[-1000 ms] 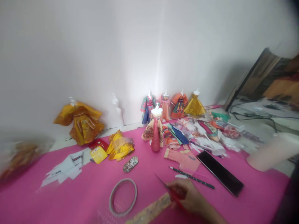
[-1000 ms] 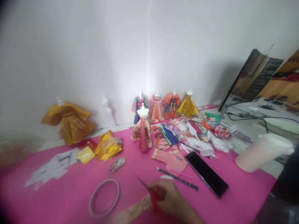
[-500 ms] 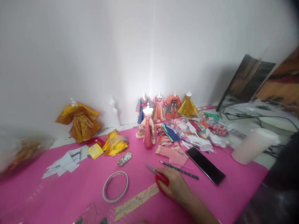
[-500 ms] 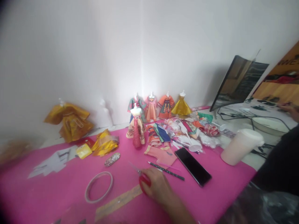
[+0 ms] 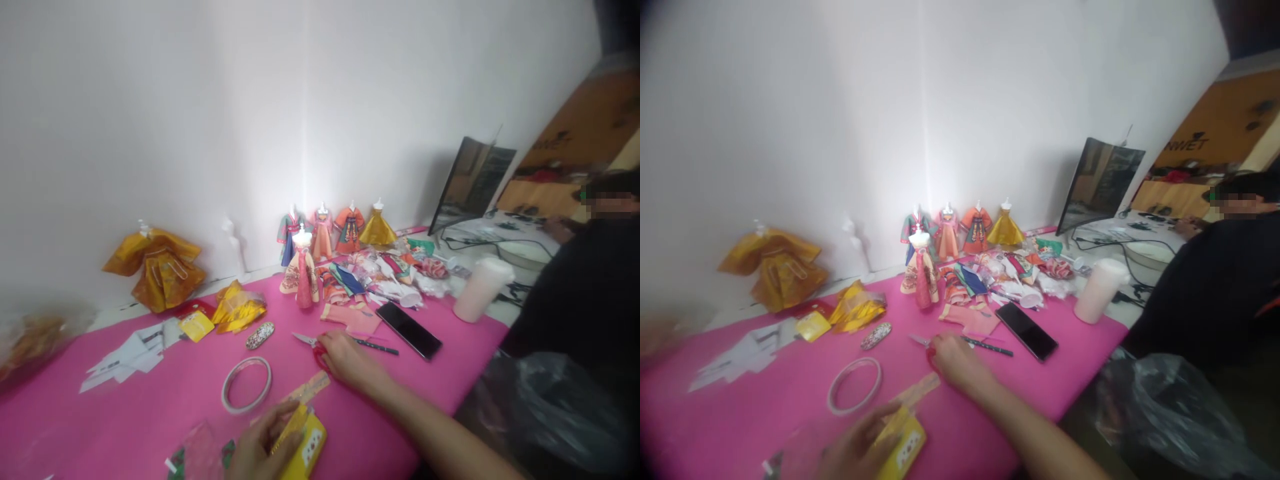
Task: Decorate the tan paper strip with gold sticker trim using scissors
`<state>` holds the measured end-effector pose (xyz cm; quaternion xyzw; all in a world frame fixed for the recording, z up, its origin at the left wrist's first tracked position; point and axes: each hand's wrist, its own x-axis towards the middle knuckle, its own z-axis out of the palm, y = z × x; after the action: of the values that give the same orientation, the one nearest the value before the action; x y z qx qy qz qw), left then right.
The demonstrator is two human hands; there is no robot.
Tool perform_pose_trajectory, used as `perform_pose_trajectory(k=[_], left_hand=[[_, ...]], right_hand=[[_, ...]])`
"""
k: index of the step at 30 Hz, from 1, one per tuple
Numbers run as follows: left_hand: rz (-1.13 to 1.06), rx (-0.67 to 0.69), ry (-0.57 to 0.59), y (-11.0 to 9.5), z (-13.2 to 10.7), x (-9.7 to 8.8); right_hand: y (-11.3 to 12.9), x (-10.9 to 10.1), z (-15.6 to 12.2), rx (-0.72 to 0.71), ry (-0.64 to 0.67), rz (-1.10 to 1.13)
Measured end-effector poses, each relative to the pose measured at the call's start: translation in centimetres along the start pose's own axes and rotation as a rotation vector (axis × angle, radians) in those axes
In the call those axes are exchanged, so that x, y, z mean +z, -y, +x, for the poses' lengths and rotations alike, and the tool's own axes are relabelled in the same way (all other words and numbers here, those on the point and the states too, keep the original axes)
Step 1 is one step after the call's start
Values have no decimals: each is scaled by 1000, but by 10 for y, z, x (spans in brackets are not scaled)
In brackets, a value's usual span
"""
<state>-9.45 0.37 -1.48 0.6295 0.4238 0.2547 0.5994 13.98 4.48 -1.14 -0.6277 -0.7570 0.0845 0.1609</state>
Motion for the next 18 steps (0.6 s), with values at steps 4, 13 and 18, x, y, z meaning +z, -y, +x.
perform_pose_trajectory(k=[4, 13, 18], left_hand=[[78, 25, -113, -13, -1, -7], [414, 110, -203, -8, 3, -6], [458, 126, -210, 7, 11, -7]], right_hand=[[1, 0, 6, 7, 36, -32], [-7, 17, 5, 38, -35, -51], [-10, 22, 5, 4, -128, -28]])
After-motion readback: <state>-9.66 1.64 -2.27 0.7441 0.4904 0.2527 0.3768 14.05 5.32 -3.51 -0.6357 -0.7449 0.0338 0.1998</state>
